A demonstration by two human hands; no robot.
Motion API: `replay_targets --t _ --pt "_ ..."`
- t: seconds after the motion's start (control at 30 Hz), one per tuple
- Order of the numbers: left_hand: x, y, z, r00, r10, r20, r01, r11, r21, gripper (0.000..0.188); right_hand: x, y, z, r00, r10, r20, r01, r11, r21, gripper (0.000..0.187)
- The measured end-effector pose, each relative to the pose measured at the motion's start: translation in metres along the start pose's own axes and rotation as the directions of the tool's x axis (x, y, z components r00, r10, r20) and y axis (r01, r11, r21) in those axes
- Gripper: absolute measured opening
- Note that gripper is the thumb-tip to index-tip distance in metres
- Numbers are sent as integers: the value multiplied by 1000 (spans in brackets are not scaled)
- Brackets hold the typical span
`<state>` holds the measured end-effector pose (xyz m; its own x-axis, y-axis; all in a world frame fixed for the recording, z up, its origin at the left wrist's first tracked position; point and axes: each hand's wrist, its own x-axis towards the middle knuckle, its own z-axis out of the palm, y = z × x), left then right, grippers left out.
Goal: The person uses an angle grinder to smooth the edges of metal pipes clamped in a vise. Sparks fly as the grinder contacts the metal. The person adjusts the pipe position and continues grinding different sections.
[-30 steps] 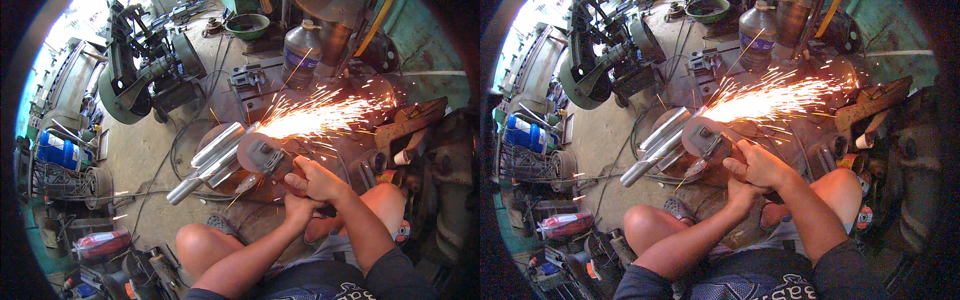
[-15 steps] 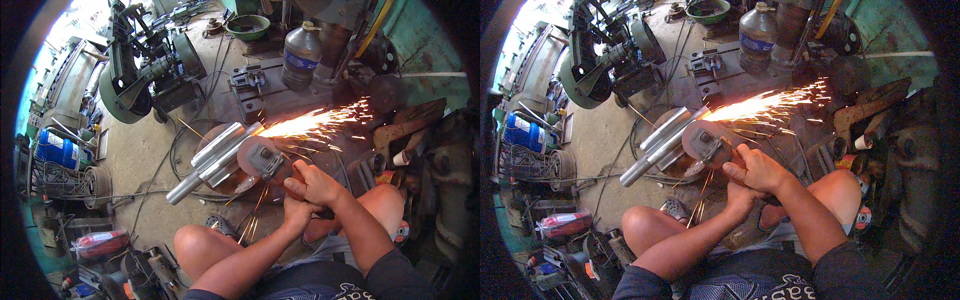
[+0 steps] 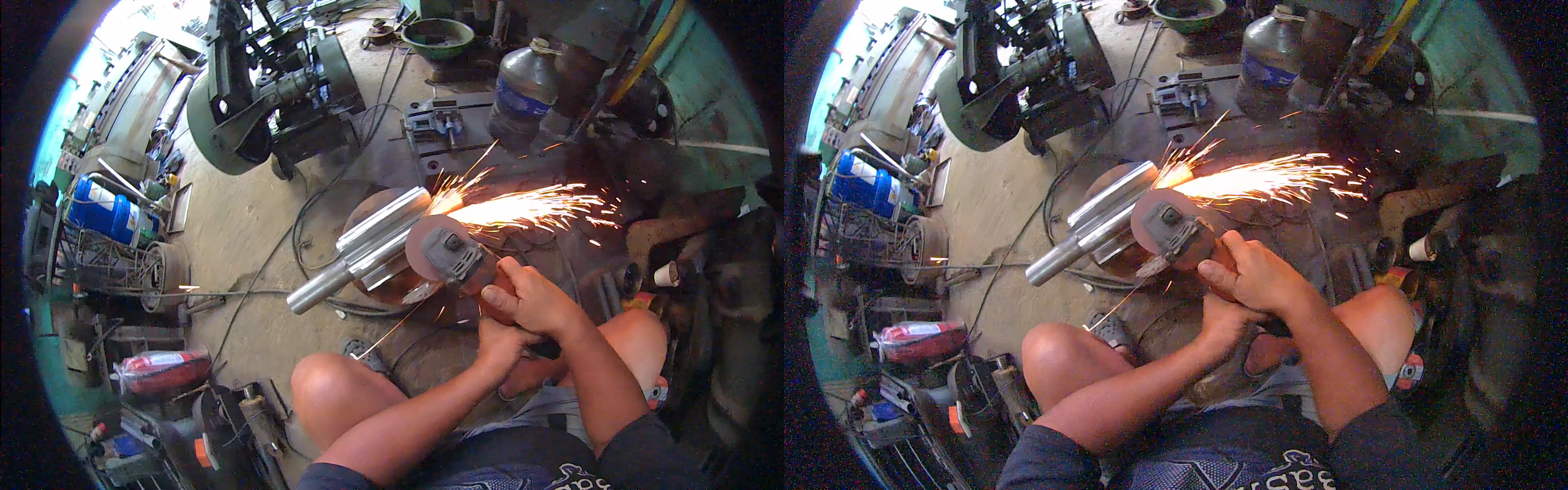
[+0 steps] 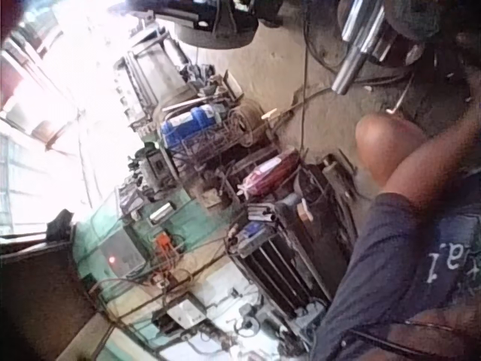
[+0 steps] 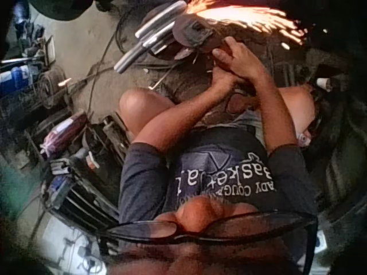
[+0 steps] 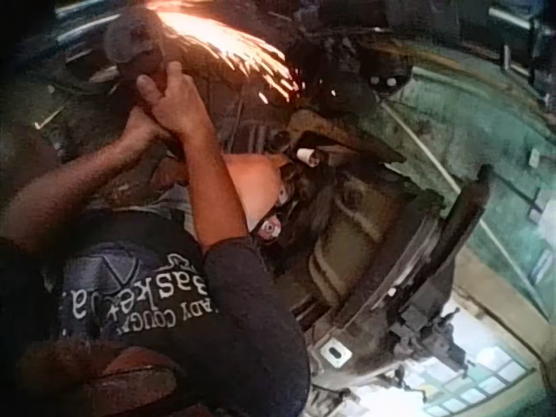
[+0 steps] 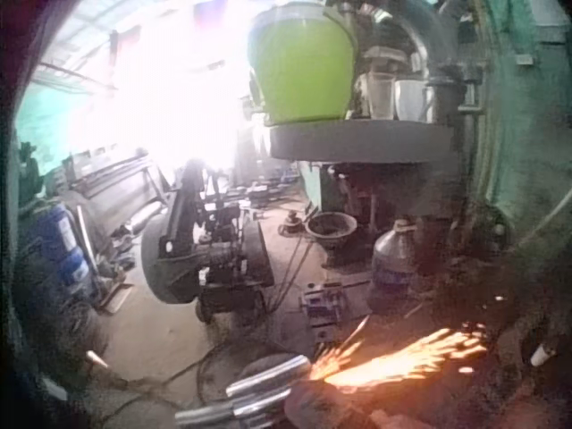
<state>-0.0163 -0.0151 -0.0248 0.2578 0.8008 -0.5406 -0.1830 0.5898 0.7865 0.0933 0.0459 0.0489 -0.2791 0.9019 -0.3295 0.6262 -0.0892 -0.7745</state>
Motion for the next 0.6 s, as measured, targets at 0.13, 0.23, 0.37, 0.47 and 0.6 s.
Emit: replay_targets --t 0.13,0.23,0.37,0.47,0.6 --pt "-6 1 -9 997 73 -17 -73 997 20 74 3 -10 5 998 -29 48 29 999 -17 66" --pt "-12 4 -17 997 61 -52 -60 998 22 76 6 -22 12 995 -80 65 81 996 -25 67" --pt "-25 9 -30 993 75 -96 -64 991 115 78 8 -37 23 989 -89 120 98 993 -70 68" --pt "-36 13 -42 986 103 -132 -76 978 195 78 13 -45 39 980 -145 133 158 982 -98 71" --pt "-51 16 -59 977 133 -166 -84 958 275 73 15 -55 55 974 -121 192 149 979 -140 73"
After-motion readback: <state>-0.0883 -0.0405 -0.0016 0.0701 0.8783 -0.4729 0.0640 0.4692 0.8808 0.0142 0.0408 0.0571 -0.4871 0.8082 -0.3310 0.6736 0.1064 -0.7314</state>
